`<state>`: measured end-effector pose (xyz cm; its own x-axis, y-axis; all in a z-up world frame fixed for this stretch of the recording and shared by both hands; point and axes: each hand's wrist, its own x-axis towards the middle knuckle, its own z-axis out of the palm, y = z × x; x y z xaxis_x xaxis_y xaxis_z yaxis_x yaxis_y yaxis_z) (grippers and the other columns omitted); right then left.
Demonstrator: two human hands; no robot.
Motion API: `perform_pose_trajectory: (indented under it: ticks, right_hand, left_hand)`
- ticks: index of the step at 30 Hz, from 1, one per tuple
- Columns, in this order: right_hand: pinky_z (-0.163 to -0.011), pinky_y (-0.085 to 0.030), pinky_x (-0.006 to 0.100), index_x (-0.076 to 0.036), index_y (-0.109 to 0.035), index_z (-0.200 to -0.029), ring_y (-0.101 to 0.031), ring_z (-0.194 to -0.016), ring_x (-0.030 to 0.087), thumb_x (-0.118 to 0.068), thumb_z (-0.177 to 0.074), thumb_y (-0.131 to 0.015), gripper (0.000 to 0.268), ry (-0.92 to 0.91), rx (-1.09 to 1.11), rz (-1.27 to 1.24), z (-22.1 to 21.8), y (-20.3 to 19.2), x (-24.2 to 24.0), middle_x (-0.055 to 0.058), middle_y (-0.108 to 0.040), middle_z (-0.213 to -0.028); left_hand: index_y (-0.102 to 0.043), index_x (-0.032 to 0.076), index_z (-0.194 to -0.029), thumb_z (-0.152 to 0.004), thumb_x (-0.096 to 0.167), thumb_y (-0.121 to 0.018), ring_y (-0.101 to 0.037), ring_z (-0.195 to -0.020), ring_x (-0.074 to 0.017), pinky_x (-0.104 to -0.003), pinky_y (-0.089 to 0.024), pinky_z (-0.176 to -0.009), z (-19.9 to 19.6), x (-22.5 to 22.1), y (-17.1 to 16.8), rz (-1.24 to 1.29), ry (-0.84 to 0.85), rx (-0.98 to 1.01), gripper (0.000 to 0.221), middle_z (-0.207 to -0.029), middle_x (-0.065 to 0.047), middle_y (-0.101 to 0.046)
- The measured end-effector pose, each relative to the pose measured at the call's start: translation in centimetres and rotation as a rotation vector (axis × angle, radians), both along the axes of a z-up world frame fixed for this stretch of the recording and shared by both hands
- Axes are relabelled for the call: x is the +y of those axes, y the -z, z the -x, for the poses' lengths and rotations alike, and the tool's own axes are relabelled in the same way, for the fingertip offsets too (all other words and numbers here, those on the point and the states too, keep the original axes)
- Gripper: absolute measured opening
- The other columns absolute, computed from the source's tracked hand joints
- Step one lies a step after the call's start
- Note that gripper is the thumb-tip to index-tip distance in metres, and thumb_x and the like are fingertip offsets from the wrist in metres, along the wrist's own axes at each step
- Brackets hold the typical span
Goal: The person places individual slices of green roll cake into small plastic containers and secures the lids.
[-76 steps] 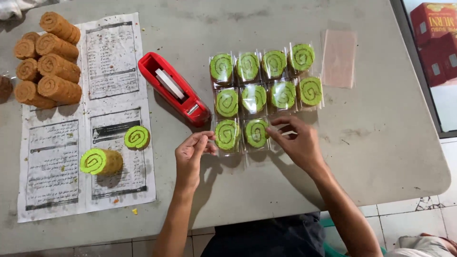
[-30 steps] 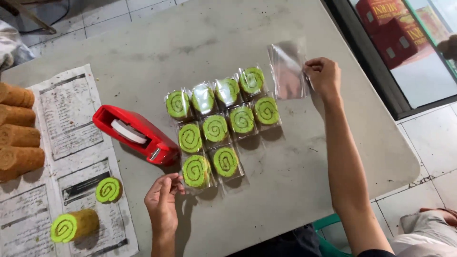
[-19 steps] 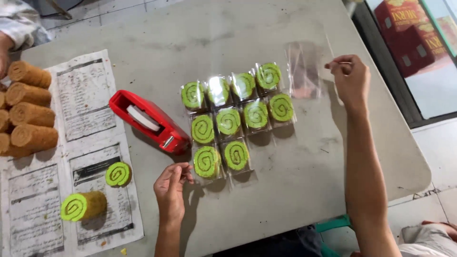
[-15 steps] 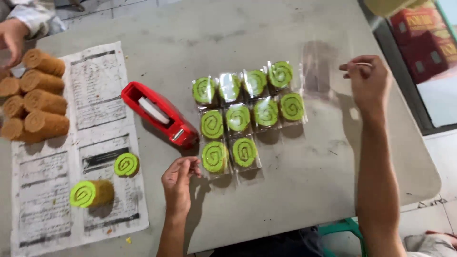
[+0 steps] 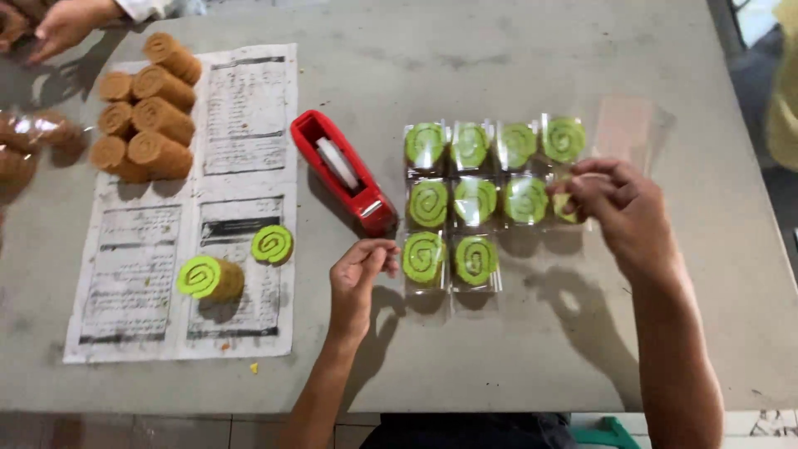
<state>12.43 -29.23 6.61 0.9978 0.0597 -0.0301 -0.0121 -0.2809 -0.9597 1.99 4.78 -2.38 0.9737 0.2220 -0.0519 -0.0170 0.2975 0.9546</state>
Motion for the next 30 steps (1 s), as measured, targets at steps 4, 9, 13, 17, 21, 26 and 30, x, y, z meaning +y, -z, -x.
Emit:
perform_pose_trajectory:
  ticks: [4, 9, 13, 17, 21, 26, 30]
  right_hand:
    - [-0.073, -0.06, 0.027, 0.005, -0.064, -0.134, -0.071, -0.082, 0.017, -0.006, -0.111, -0.064, 0.026, -0.155, 0.012, -0.193, 0.7, 3.3, 3.2, 0.018, -0.079, -0.107]
    - [-0.07, -0.059, 0.028, 0.006, -0.061, -0.139, -0.074, -0.08, 0.018, -0.002, -0.109, -0.063, 0.031, -0.276, 0.063, -0.259, 2.7, 3.0, 7.7, 0.018, -0.08, -0.102]
    - [-0.071, -0.06, 0.028, 0.004, -0.063, -0.138, -0.075, -0.08, 0.018, -0.005, -0.107, -0.066, 0.032, -0.316, 0.063, -0.248, 3.4, 2.9, 9.5, 0.021, -0.082, -0.101]
    - [-0.08, -0.067, 0.038, 0.001, -0.064, -0.137, -0.081, -0.089, 0.024, -0.01, -0.099, -0.078, 0.042, -0.276, 0.04, -0.172, 3.7, 2.8, 10.5, 0.024, -0.083, -0.107]
    - [-0.074, -0.064, 0.037, 0.001, -0.069, -0.131, -0.08, -0.087, 0.024, -0.009, -0.105, -0.075, 0.029, -0.252, -0.028, -0.055, 3.6, 3.1, 11.0, 0.022, -0.083, -0.1]
    - [-0.071, -0.067, 0.032, -0.001, -0.072, -0.124, -0.08, -0.081, 0.021, -0.009, -0.103, -0.079, 0.024, -0.152, 0.028, -0.13, 4.2, 2.6, 10.8, 0.02, -0.083, -0.096]
    - [-0.07, -0.068, 0.037, 0.0, -0.071, -0.128, -0.08, -0.081, 0.026, -0.011, -0.104, -0.078, 0.026, -0.098, 0.02, -0.107, 3.6, 4.3, 7.3, 0.024, -0.081, -0.099]
  left_hand:
    - [-0.073, -0.007, -0.126, -0.105, 0.028, -0.072, -0.073, -0.095, -0.0238, -0.038, -0.061, -0.089, -0.3, -0.4, -1.5, -0.019, 0.068, -0.059, 0.041, -0.115, -0.021, -0.078]
    - [-0.07, -0.009, -0.138, -0.108, 0.031, -0.074, -0.077, -0.102, -0.0243, -0.041, -0.062, -0.094, -1.1, -1.4, -3.2, -0.008, 0.157, -0.106, 0.05, -0.123, -0.026, -0.078]
    - [-0.076, -0.008, -0.129, -0.112, 0.013, -0.069, -0.081, -0.093, -0.021, -0.035, -0.067, -0.083, -1.4, -1.8, -3.2, 0.002, 0.123, -0.123, 0.028, -0.114, -0.024, -0.082]
    - [-0.078, -0.009, -0.123, -0.108, 0.01, -0.074, -0.082, -0.091, -0.0199, -0.036, -0.07, -0.078, -1.9, -1.5, -1.3, 0.013, 0.1, -0.112, 0.024, -0.11, -0.026, -0.082]
    - [-0.079, -0.007, -0.119, -0.107, 0.008, -0.076, -0.082, -0.088, -0.0198, -0.035, -0.069, -0.077, -1.7, -1.4, -1.7, 0.005, 0.123, -0.123, 0.019, -0.103, -0.024, -0.082]
    - [-0.079, -0.005, -0.118, -0.105, 0.009, -0.078, -0.081, -0.087, -0.0181, -0.033, -0.07, -0.077, -1.5, -1.4, -1.4, 0.031, 0.12, -0.125, 0.019, -0.102, -0.023, -0.082]
    - [-0.077, -0.006, -0.115, -0.102, 0.007, -0.081, -0.081, -0.081, -0.0176, -0.03, -0.07, -0.075, -1.5, -1.5, -1.0, 0.048, 0.06, -0.104, 0.019, -0.098, -0.021, -0.083]
